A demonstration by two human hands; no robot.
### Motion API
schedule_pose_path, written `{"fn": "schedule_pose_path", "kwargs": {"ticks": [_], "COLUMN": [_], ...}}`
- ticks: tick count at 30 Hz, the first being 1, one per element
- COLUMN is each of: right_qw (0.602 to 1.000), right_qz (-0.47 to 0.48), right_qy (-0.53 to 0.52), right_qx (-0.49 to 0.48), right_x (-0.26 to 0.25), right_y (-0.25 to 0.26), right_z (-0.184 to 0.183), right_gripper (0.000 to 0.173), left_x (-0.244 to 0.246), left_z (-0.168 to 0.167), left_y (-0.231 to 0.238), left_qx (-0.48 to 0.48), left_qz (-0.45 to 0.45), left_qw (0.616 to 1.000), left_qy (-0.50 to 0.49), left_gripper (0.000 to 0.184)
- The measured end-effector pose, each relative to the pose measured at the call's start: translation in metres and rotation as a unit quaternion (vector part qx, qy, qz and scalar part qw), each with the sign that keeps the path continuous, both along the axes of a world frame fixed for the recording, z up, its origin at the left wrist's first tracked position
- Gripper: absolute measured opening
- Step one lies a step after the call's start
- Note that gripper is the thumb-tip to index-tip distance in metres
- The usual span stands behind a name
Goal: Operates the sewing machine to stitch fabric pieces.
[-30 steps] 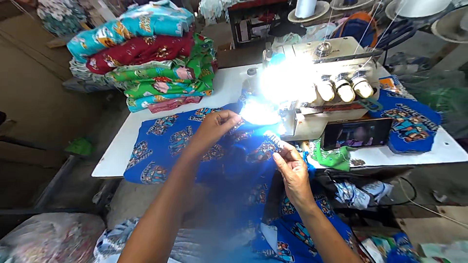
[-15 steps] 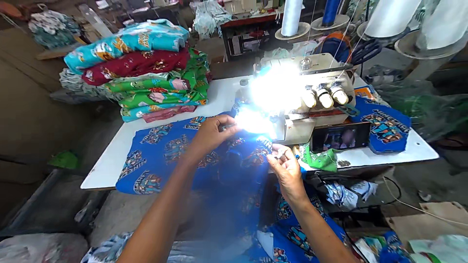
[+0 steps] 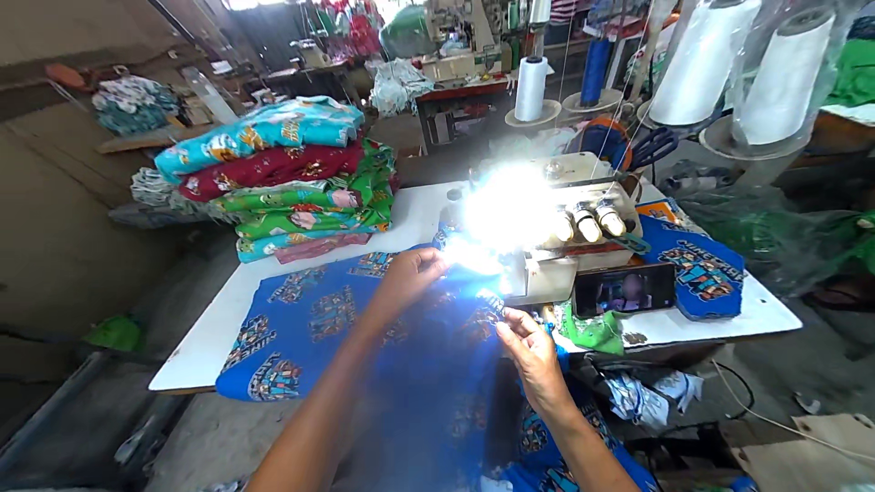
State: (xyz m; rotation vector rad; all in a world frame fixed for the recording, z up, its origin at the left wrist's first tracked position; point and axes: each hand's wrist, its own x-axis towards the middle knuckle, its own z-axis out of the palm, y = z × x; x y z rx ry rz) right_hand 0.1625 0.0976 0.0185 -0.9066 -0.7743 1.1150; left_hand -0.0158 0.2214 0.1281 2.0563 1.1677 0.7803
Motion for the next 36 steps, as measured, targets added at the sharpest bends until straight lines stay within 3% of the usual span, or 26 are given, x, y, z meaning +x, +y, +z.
{"fn": "schedule_pose_path", "kwargs": {"ticks": [4, 7, 10, 18, 22, 29, 33, 36], "right_qw": [0.999, 0.998, 0.998, 0.999, 0.999, 0.998, 0.996, 0.995], "right_qz": [-0.009, -0.020, -0.013, 0.011, 0.015, 0.059, 0.061, 0.065], "right_qy": [-0.035, -0.060, -0.055, -0.021, -0.040, -0.005, 0.015, 0.024], "right_qx": [0.006, 0.018, 0.022, 0.024, 0.013, -0.037, -0.059, -0.067], "right_x": [-0.002, -0.003, -0.004, -0.006, -0.005, -0.002, -0.005, -0.006], "right_y": [0.002, 0.004, 0.002, -0.008, -0.008, -0.018, -0.026, -0.033], "right_z": [-0.001, 0.000, -0.002, -0.003, -0.002, -0.005, -0.007, -0.009], "right_gripper": [0.026, 0.019, 0.015, 0.014, 0.014, 0.037, 0.015, 0.013], "left_x": [-0.002, 0.009, 0.008, 0.015, 0.007, 0.007, 0.003, 0.003], "left_z": [-0.002, 0.025, 0.025, 0.034, 0.009, -0.009, -0.006, -0.008], "left_y": [0.014, -0.009, -0.012, -0.025, -0.008, 0.004, 0.002, 0.004], "left_qx": [-0.002, -0.046, -0.044, -0.064, -0.018, -0.011, -0.024, -0.016], "left_qz": [-0.006, -0.009, -0.008, 0.018, -0.008, 0.018, -0.007, 0.013], "left_qw": [0.998, 0.994, 0.993, 0.993, 0.999, 1.000, 1.000, 1.000], "left_qy": [0.057, 0.096, 0.112, 0.096, 0.047, 0.003, 0.001, 0.007], "left_gripper": [0.022, 0.032, 0.033, 0.031, 0.024, 0.019, 0.016, 0.017]}}
